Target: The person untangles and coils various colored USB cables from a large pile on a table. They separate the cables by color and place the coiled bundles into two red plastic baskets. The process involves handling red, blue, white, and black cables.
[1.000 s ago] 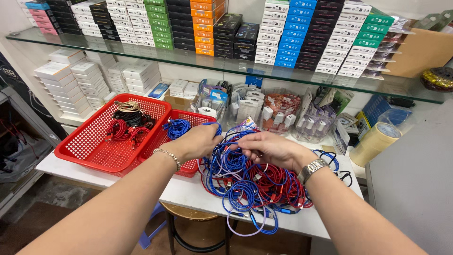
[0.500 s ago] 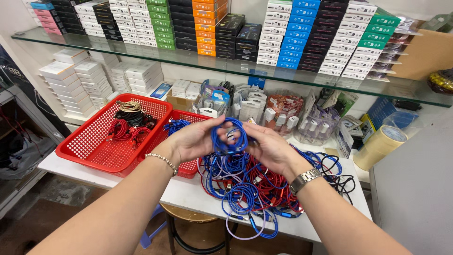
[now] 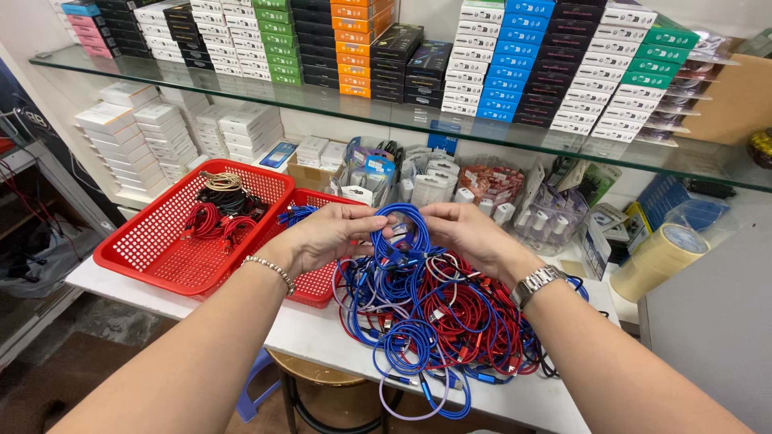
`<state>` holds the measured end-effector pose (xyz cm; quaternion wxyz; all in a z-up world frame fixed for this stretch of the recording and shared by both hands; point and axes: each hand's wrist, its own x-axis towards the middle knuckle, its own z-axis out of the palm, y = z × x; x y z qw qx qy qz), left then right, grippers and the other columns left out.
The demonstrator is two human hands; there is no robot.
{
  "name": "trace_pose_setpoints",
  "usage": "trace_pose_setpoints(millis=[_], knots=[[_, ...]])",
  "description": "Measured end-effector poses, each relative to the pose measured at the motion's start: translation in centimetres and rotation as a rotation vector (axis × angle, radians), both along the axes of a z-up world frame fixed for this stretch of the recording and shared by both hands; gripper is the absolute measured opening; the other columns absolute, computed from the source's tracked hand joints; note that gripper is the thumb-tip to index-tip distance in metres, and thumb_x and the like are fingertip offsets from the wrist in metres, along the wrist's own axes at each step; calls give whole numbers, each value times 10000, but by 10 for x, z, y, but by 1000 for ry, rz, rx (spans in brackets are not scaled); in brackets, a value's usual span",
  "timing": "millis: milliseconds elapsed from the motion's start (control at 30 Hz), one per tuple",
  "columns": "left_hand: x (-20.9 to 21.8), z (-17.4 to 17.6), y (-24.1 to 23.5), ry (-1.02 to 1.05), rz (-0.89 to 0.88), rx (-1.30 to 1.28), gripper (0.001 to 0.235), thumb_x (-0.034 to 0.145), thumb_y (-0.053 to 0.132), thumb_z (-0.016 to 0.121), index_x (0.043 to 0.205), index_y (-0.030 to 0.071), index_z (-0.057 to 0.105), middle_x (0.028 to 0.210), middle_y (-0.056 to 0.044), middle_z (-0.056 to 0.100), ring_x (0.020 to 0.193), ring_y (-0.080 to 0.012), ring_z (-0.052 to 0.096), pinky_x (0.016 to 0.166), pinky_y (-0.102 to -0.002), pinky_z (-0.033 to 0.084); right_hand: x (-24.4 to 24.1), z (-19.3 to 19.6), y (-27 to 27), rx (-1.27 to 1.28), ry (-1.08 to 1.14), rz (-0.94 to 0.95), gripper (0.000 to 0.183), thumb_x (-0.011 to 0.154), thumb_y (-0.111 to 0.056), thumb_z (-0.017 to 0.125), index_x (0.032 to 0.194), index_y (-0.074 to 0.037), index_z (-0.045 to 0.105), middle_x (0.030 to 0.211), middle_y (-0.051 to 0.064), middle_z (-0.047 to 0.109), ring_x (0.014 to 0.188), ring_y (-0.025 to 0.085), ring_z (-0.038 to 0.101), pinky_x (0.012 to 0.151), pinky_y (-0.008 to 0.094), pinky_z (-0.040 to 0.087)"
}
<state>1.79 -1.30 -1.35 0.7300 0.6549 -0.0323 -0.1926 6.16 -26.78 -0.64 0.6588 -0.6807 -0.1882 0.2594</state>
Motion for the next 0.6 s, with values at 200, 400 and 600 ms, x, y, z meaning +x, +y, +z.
trace_pose_setpoints(millis=[200,400,600], knots=[[15,-15,-2,-108,64,198,216,939,203,705,1072,55,787,928,-14,776,826,-91,687,724,-272,573,-5,-21,7,264,302,66,296,974,-258,657,1180,-46,682,1126,43,726,1039,124,664,942,287,544],[14,-37,4,-134,207,188,232,954,181,693,1091,22,793,897,-40,774,755,-103,638,652,-252,515,30,-43,23,148,451,121,225,983,-231,724,1151,-84,697,1027,18,701,921,90,630,729,222,458],[21,-45,40,93,329,-6,226,953,187,672,1119,48,740,1007,-74,764,849,-149,734,744,-265,603,50,-56,75,273,407,-44,229,976,-183,670,1151,-42,714,1030,52,702,944,116,641,810,223,552]])
